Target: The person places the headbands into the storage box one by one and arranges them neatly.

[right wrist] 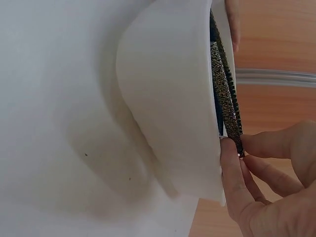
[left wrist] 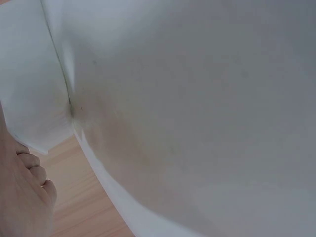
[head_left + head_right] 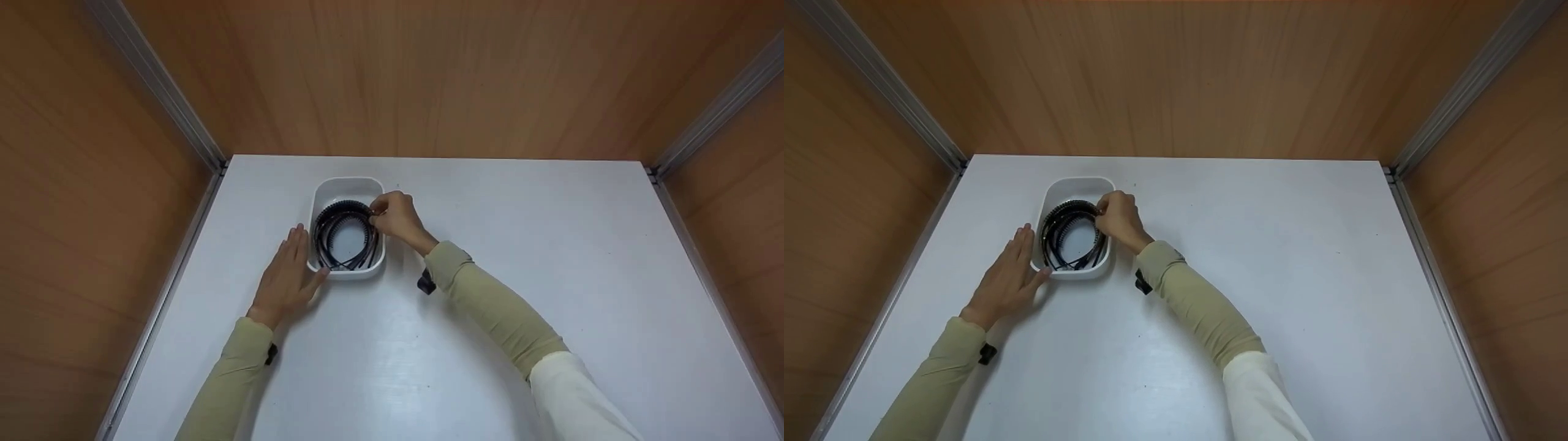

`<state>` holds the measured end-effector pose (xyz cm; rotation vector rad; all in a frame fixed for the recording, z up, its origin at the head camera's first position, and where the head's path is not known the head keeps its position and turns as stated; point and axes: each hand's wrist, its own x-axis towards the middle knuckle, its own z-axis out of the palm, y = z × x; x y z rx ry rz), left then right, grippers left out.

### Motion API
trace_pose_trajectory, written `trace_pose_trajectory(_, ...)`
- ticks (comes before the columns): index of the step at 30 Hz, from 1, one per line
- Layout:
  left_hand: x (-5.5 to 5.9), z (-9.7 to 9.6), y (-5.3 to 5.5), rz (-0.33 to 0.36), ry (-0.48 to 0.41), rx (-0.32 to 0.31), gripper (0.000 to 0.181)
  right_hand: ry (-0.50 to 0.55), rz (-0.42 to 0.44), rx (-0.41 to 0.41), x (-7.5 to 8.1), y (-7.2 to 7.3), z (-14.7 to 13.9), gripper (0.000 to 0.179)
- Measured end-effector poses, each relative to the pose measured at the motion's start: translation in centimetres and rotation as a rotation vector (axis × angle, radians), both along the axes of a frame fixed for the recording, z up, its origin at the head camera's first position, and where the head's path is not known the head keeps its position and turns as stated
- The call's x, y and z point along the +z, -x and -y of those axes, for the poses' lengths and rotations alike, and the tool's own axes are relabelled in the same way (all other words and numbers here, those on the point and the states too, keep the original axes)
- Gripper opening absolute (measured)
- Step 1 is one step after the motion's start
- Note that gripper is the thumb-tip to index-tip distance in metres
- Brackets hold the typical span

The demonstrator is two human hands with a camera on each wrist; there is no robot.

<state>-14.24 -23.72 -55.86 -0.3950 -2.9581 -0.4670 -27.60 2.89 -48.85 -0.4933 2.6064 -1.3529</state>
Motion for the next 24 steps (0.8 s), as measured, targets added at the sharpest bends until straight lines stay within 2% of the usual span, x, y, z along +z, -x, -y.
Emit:
trace_pose_trajectory(7,0.1,-0.1,0.2,-0.008,-0.002,-0.004,0.093,0.007,-0.024,-0.017,0.1,0.2,-0.6,0.024)
trace_pose_trajectory(12,0.3,-0.1,0.3,-0.005,-0.006,-0.007,0.093,0.009,-0.01,-0.034,0.4,0.3,-1.5,0.023)
trace_pose_trajectory(24,0.3,0.1,0.5,0.003,-0.008,-0.018,0.093,0.004,-0.036,-0.076,1.2,0.2,-5.0,0.021)
